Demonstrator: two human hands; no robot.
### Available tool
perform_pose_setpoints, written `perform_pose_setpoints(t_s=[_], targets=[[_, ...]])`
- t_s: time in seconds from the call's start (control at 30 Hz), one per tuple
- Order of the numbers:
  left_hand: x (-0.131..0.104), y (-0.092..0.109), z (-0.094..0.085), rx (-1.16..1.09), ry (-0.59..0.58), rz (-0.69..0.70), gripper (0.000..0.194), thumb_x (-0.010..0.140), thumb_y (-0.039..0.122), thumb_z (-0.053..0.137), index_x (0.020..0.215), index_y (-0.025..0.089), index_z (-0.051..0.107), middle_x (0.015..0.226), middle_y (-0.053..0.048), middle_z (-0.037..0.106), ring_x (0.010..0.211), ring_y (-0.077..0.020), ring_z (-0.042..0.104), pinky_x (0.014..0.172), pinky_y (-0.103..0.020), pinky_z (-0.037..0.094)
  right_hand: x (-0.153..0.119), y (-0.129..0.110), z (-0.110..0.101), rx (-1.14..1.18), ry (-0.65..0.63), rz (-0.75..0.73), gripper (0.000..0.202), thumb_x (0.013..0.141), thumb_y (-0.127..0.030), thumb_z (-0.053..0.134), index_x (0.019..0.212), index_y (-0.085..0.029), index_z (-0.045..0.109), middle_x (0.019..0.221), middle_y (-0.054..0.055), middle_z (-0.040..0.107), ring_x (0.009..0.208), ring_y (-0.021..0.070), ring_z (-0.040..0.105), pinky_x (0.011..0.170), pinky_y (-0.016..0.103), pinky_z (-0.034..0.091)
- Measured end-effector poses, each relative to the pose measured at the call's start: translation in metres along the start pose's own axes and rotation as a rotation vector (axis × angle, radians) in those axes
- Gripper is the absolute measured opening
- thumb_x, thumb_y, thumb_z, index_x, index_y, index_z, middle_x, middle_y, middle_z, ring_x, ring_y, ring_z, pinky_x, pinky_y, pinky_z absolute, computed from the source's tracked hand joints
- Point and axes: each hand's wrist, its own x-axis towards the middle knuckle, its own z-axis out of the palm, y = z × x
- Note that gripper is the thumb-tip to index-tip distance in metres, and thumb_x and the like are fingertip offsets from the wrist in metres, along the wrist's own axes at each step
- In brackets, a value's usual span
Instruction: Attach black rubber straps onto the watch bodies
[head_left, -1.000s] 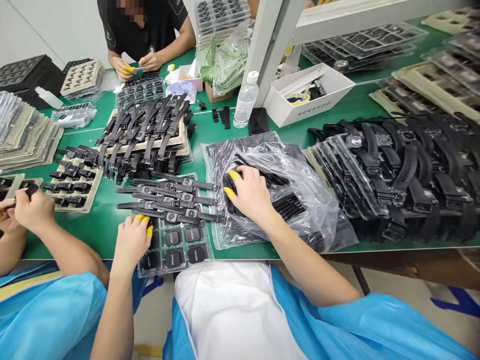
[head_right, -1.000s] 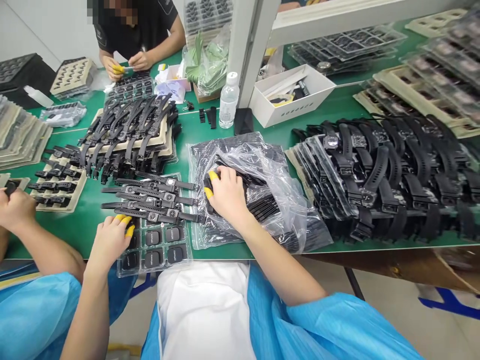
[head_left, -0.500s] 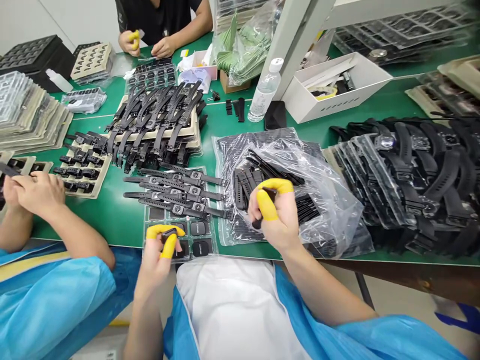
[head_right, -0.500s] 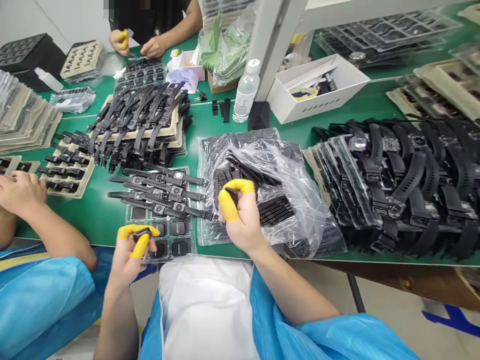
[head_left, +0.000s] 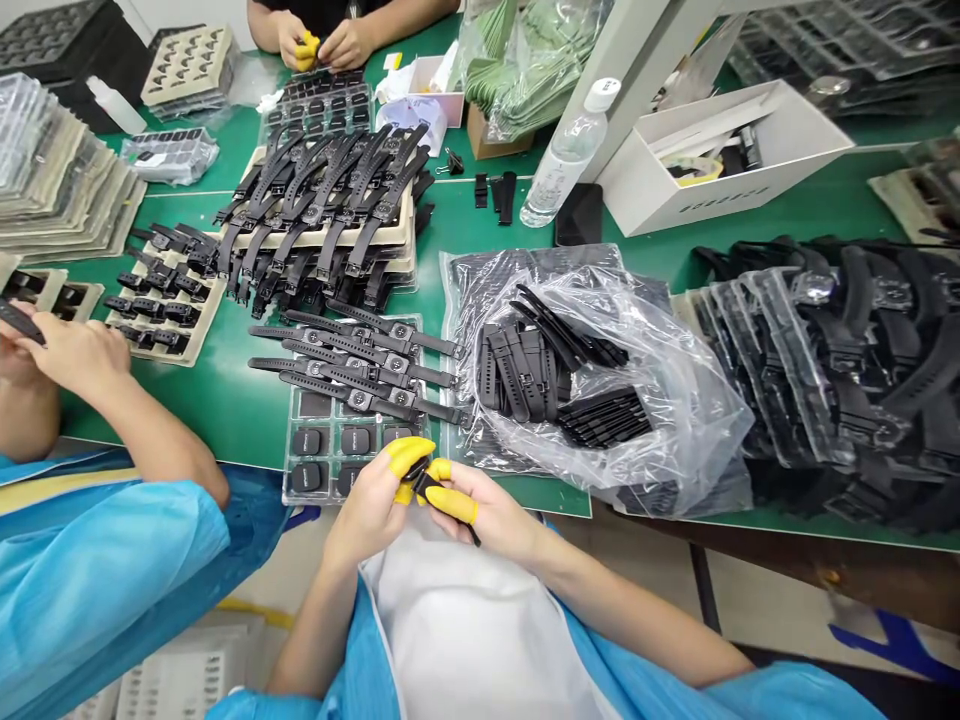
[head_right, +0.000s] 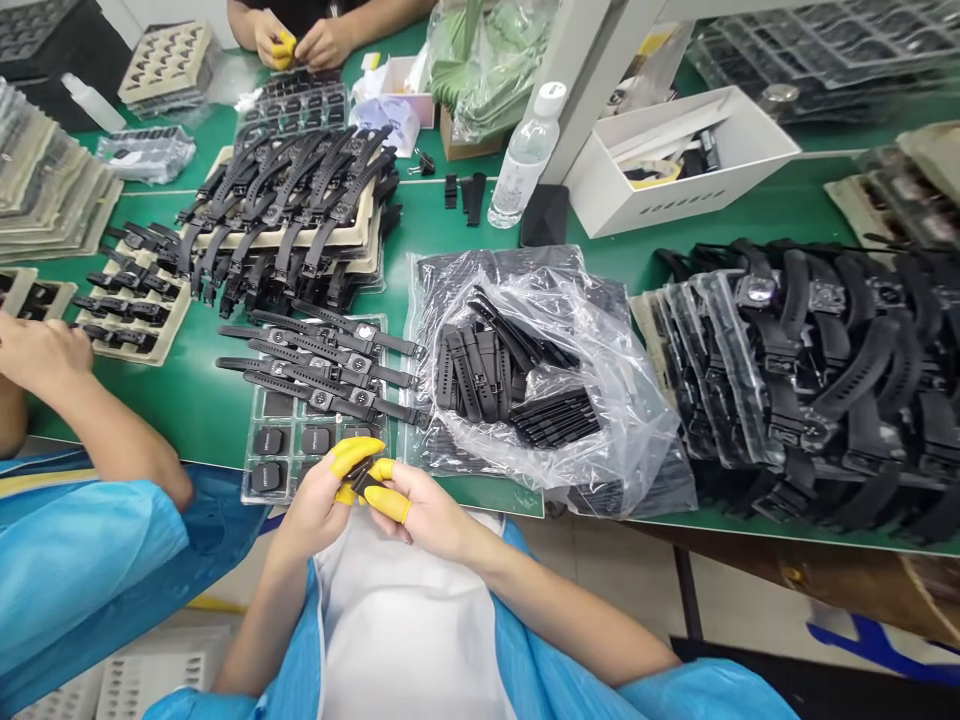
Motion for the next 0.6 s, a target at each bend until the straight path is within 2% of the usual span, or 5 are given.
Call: perform_pose_setpoints(t_s=[0.13, 0.27, 0.47, 0.6], targets=[[-0.002, 0.001, -0.001, 0.019, 0.026, 0.001, 0.057, 0.095, 0.003, 0.044, 0.148, 0.024, 0.051, 0.137, -0.011, 0.065, 0.13, -0.0231, 0.062, 0.111, -0.04, 0.053, 0.002, 0.002, -0.002, 0.012, -0.017, -0.013, 0.037, 0.094, -0.056, 0.067, 0.089, -0.021, 0.056, 0.05, -0.011, 0.046, 0.042, 0.0082, 0.032, 0.045, 0.024, 0.025], [-0.004, 0.002, 0.001, 0.074, 0.054, 0.034, 0.06, 0.094, 0.002, 0.043, 0.149, 0.024, 0.05, 0.135, -0.011, 0.065, 0.13, -0.0228, 0.061, 0.11, -0.039, 0.054, 0.005, 0.014, -0.001, 0.08, 0.043, -0.033, 0.035, 0.094, -0.054, 0.067, 0.089, -0.022, 0.055, 0.049, -0.011, 0.047, 0.04, 0.008, 0.032, 0.043, 0.023, 0.026], [-0.004, 0.002, 0.008, 0.161, 0.125, 0.056, 0.06, 0.096, 0.003, 0.042, 0.152, 0.023, 0.046, 0.131, -0.012, 0.063, 0.125, -0.0221, 0.061, 0.106, -0.037, 0.054, 0.008, 0.019, 0.004, 0.285, 0.071, -0.06, 0.035, 0.091, -0.05, 0.071, 0.081, -0.022, 0.054, 0.046, -0.01, 0.048, 0.037, 0.0073, 0.031, 0.039, 0.021, 0.027], [-0.002, 0.004, 0.003, 0.148, 0.065, 0.069, 0.056, 0.102, 0.011, 0.042, 0.157, 0.022, 0.042, 0.131, -0.015, 0.058, 0.124, -0.0248, 0.059, 0.105, -0.04, 0.054, 0.007, 0.015, 0.005, 0.378, 0.11, -0.006, 0.036, 0.085, -0.049, 0.077, 0.081, -0.023, 0.054, 0.044, -0.012, 0.045, 0.036, 0.0061, 0.025, 0.037, 0.019, 0.024]])
